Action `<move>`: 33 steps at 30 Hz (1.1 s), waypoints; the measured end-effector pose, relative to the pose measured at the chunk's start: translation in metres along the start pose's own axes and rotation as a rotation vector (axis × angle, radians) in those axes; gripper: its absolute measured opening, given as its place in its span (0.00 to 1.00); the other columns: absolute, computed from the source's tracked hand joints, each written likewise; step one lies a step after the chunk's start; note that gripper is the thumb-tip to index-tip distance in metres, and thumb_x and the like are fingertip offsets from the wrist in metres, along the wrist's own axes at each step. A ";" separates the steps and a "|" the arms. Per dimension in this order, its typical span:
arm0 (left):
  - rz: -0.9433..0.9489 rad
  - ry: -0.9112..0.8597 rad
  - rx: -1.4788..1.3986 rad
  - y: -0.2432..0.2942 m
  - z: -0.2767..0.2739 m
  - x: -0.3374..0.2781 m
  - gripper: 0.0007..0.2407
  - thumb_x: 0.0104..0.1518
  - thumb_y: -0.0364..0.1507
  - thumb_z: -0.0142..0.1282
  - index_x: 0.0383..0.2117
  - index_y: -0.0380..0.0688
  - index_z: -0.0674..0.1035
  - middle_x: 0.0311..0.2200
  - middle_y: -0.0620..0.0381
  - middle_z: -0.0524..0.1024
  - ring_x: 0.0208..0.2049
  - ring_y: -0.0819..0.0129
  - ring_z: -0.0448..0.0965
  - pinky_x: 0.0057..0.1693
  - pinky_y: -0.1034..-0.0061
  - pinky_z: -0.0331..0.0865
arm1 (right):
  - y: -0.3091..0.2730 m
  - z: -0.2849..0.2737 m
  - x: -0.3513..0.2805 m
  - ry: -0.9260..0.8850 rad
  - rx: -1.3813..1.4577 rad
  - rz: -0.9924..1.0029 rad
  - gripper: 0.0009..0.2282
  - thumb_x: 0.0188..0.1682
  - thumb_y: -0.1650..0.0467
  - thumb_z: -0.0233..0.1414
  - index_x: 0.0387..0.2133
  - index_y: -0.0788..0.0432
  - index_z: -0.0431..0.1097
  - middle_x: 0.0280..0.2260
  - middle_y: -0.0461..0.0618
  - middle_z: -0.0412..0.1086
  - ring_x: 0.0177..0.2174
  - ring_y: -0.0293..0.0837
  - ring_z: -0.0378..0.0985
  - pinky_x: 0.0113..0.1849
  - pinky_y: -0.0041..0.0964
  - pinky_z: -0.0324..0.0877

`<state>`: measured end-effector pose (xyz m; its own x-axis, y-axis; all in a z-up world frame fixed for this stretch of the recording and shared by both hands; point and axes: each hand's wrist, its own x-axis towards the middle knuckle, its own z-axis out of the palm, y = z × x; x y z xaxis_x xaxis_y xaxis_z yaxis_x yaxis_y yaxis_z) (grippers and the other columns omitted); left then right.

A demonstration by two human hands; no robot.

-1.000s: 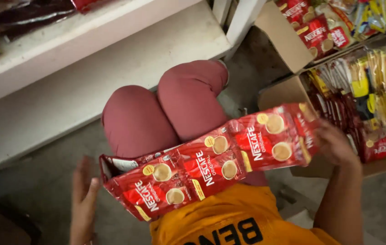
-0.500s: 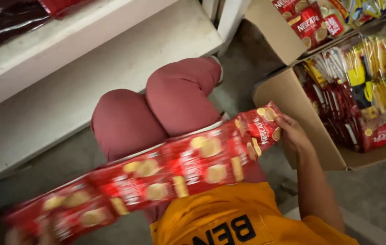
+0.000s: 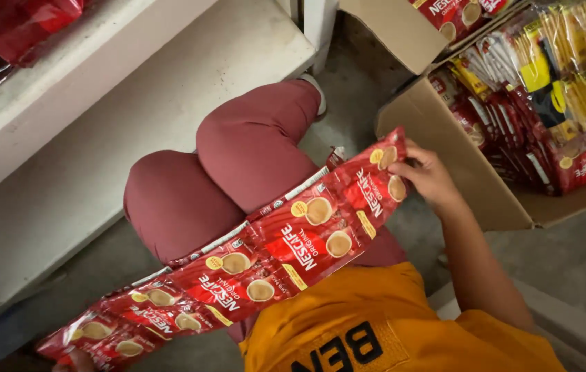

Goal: The recorder is sitting on the floor and organizing packets of coffee and cereal drinks from a cardboard box onto a low shelf.

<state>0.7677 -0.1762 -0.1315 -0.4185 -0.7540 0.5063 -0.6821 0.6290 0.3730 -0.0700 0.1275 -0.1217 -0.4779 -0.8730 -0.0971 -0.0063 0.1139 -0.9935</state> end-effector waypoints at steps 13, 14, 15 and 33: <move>-0.979 0.089 -0.961 0.133 0.077 -0.003 0.10 0.76 0.31 0.48 0.53 0.37 0.74 0.48 0.53 0.78 0.44 0.70 0.79 0.51 0.72 0.74 | 0.024 0.061 0.022 -0.206 0.734 0.472 0.24 0.49 0.66 0.54 0.60 0.56 0.58 0.51 0.45 0.73 0.48 0.38 0.78 0.49 0.37 0.74; -0.971 0.085 -1.006 0.144 0.074 0.006 0.10 0.75 0.32 0.48 0.53 0.38 0.74 0.47 0.55 0.78 0.44 0.71 0.79 0.51 0.73 0.74 | 0.006 0.057 0.019 -0.278 0.683 0.478 0.29 0.46 0.67 0.55 0.64 0.52 0.55 0.54 0.44 0.72 0.50 0.38 0.77 0.50 0.37 0.74; -0.974 0.089 -1.007 0.148 0.073 0.009 0.10 0.75 0.32 0.48 0.53 0.38 0.74 0.47 0.55 0.78 0.44 0.71 0.79 0.51 0.73 0.74 | 0.007 0.046 0.018 -0.282 0.679 0.480 0.29 0.46 0.67 0.55 0.64 0.52 0.55 0.54 0.44 0.72 0.50 0.38 0.77 0.50 0.37 0.74; -0.282 0.190 -0.142 0.330 0.053 0.174 0.23 0.75 0.26 0.56 0.68 0.33 0.58 0.65 0.42 0.61 0.68 0.52 0.63 0.73 0.59 0.62 | -0.119 -0.069 -0.005 0.441 -0.151 -0.237 0.26 0.52 0.86 0.60 0.63 0.66 0.62 0.54 0.57 0.75 0.52 0.40 0.79 0.54 0.31 0.74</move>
<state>0.4377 -0.1099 0.0385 -0.0981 -0.8612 0.4987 -0.6591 0.4317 0.6158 -0.1280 0.1508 0.0010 -0.7722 -0.6044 0.1960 -0.2701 0.0331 -0.9623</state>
